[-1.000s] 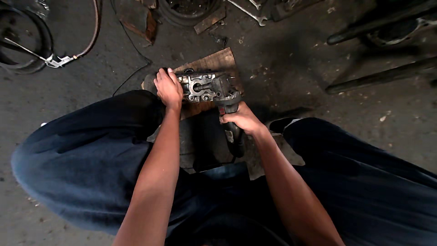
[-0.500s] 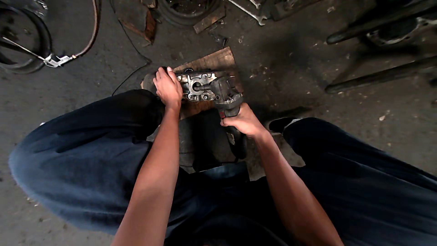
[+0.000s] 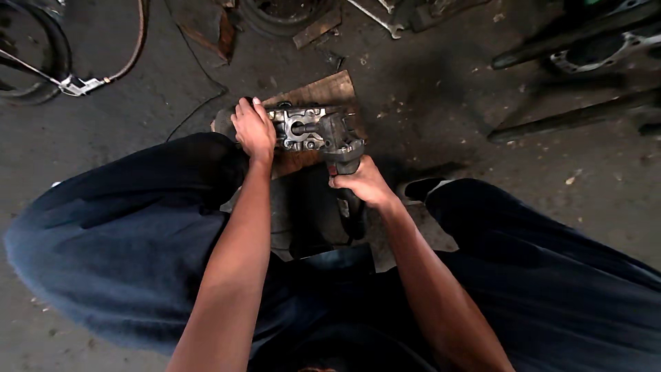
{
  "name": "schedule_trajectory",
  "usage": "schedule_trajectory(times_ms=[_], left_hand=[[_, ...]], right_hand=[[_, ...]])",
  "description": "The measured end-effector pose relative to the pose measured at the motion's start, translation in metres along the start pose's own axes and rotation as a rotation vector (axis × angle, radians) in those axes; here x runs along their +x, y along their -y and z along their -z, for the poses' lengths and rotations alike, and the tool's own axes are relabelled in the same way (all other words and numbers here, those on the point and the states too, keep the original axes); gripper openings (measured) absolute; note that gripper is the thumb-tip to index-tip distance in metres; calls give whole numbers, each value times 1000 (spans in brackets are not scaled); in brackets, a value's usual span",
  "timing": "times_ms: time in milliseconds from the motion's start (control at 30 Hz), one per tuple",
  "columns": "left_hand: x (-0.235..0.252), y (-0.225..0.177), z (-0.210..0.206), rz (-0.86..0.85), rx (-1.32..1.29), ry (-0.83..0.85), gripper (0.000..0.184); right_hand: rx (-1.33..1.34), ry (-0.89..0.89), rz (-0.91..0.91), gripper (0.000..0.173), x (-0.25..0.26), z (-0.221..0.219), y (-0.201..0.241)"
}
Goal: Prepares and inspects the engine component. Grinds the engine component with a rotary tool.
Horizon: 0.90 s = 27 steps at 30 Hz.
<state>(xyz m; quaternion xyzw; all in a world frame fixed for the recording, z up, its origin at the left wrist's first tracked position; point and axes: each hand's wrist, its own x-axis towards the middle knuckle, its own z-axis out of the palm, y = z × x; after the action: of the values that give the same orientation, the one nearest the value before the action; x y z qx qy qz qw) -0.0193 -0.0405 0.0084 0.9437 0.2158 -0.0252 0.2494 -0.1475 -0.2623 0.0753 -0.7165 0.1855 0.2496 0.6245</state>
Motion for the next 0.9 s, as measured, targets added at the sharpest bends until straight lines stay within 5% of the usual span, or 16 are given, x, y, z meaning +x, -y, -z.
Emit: schedule_trajectory(times_ms=[900], left_hand=[[-2,3,-1,0,10,-4,57]], right_hand=[[88,37,-76,47,7,-2,3]])
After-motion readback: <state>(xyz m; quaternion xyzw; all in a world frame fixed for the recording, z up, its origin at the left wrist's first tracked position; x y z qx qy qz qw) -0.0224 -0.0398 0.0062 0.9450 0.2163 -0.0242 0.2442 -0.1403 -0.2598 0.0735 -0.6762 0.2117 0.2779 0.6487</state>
